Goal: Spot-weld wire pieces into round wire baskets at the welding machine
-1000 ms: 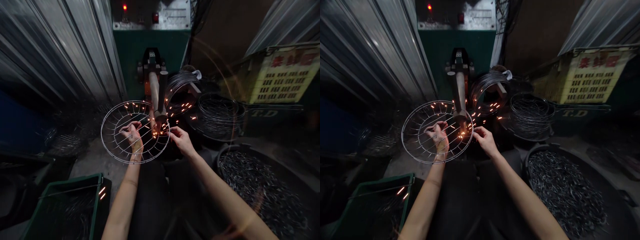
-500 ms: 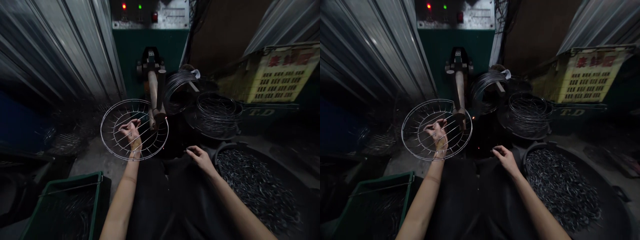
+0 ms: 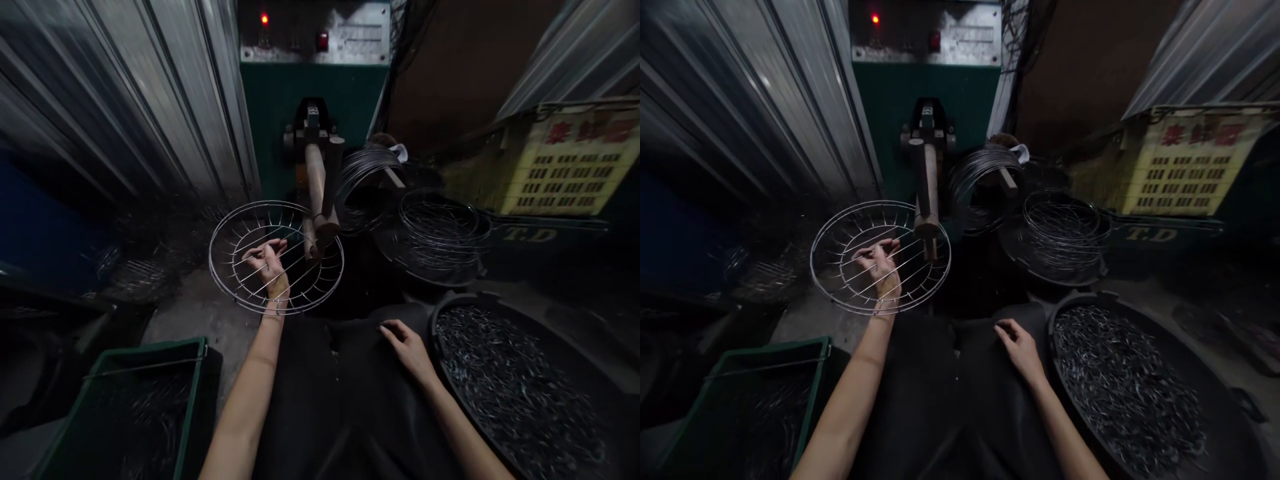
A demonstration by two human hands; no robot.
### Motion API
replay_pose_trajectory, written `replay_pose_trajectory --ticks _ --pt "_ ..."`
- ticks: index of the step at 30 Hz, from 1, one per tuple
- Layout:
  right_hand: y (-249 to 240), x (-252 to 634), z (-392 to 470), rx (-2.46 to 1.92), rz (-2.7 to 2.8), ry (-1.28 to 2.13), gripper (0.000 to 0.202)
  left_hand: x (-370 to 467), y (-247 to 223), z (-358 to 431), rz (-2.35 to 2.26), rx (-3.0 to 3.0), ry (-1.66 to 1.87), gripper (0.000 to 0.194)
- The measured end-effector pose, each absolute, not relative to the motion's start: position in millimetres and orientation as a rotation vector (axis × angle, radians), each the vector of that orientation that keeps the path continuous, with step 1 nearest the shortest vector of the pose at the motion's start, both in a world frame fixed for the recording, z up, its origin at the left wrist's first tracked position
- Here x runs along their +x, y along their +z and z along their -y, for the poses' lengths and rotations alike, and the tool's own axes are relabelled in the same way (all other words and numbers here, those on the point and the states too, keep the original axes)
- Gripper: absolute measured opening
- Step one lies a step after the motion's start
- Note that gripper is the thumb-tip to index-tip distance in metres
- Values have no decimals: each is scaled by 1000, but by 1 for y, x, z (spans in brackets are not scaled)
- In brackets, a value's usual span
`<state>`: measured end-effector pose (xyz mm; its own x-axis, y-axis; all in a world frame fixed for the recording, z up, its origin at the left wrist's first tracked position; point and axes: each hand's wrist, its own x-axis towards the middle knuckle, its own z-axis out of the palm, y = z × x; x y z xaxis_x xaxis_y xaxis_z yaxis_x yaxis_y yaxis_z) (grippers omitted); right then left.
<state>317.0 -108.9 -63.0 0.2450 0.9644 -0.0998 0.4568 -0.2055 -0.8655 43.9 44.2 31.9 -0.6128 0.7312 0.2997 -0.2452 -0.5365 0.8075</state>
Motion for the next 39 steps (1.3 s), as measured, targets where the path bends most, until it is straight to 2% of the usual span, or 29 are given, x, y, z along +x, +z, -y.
replay_pose_trajectory --ticks 4,12,17,22,29,32,37,39 --pt "-66 321 111 -1821 1368 860 43 21 49 -39 -1128 1017 1966 17" --pt "-70 319 114 -1807 1462 792 39 -12 119 -58 -1297 1412 1525 34" --pt "-71 312 116 -1739 1563 751 33 -7 134 -71 -1321 1452 1409 37" --pt "-79 309 115 -1713 1639 699 32 -26 119 -27 -1579 1607 1057 36" --pt "-85 310 119 -1813 1726 616 44 -79 54 52 -2056 1409 452 41" --pt "-67 293 125 -1764 1698 599 42 -97 34 71 -2122 1353 348 39" --pt "-11 216 129 -1206 1982 441 25 -108 24 86 -2165 1353 269 41" --pt "5 183 124 -1083 2153 284 26 -107 25 90 -2176 1380 250 41"
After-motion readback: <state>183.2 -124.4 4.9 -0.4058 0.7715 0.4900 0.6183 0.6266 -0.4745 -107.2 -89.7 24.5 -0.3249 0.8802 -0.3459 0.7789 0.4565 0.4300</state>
